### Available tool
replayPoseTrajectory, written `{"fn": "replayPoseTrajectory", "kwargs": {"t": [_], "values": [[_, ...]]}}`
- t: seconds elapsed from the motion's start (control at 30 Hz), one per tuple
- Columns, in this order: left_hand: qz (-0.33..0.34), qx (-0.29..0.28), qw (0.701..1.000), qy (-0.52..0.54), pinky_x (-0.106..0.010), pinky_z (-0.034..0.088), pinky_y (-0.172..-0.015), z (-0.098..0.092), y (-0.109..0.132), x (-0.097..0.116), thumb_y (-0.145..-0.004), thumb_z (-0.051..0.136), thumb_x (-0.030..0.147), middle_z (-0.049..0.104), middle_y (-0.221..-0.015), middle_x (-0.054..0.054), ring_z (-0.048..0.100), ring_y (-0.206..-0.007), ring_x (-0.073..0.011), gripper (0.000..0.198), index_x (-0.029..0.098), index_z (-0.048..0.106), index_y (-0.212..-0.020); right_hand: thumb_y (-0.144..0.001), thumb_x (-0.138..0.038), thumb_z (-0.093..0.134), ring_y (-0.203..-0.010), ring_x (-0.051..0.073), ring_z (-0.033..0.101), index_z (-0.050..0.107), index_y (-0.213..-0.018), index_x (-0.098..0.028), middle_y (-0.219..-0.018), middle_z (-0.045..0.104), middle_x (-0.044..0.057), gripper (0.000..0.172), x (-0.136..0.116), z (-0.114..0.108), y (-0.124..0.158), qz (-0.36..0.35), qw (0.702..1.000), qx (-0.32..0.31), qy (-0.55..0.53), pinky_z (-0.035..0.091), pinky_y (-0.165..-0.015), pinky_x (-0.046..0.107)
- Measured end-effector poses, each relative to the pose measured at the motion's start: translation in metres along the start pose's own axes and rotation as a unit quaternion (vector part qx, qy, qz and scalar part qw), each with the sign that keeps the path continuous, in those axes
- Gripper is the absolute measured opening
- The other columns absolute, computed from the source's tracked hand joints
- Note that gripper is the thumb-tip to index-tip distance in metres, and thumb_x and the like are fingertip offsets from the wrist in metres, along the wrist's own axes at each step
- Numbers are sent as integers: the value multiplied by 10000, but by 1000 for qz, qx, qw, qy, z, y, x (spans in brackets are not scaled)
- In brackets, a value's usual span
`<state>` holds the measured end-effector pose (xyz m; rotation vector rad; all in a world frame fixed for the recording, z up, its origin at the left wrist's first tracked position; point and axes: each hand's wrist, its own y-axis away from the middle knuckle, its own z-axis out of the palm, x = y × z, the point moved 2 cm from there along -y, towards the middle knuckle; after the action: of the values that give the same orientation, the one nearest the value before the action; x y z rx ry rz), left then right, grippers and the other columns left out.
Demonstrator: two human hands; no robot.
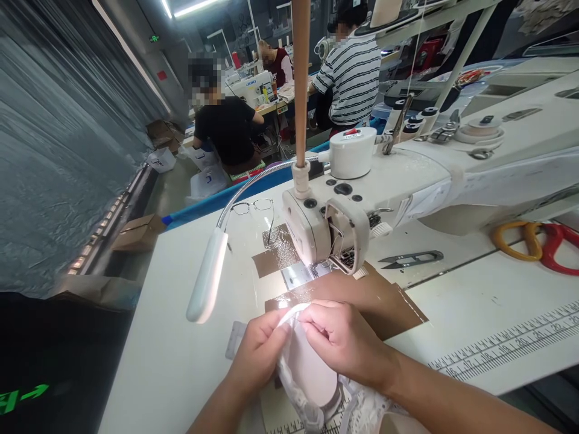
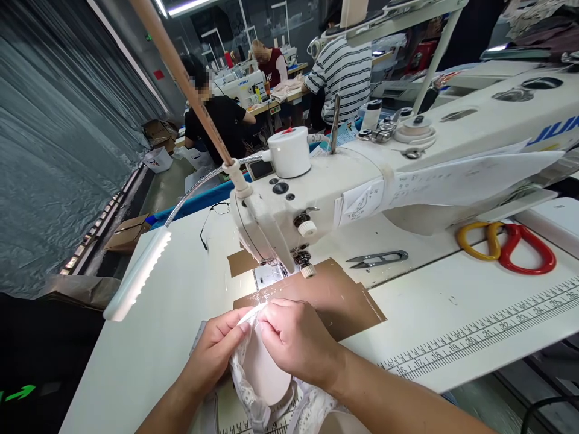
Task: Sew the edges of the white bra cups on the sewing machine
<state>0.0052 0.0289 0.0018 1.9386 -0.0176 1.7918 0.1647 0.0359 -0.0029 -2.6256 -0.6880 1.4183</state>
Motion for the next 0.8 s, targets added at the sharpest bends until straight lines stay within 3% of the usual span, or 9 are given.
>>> {"fn": "replayPoseTrajectory", "kwargs": {"t": [0.4,0.6,0.8], "values": [[18,-4,1000,-13,-240,429,-675,0,0,-1,-898,463,265,659,-831,-44,555,-765,-170,293,164,646,-1103,-800,-137,387,-500,95,334,248,-565,-172,-526,338,-23,275,3,7,-1,15,1000,0,23,230,-490,238],[5,3,1000,-18,-236,430,-655,0,0,-3,-892,478,267,657,-798,-36,559,-733,-163,294,167,640,-1115,-771,-127,403,-499,95,350,292,-566,-177,-536,366,-22,238,5,2,1,36,999,13,12,231,-474,234],[11,-1,1000,-16,-237,433,-676,0,1,-2,-895,479,279,660,-812,-40,568,-763,-169,296,162,642,-1113,-809,-126,399,-516,92,354,335,-557,-166,-532,373,-24,263,2,1,0,4,1000,-7,-16,250,-492,227]]}}
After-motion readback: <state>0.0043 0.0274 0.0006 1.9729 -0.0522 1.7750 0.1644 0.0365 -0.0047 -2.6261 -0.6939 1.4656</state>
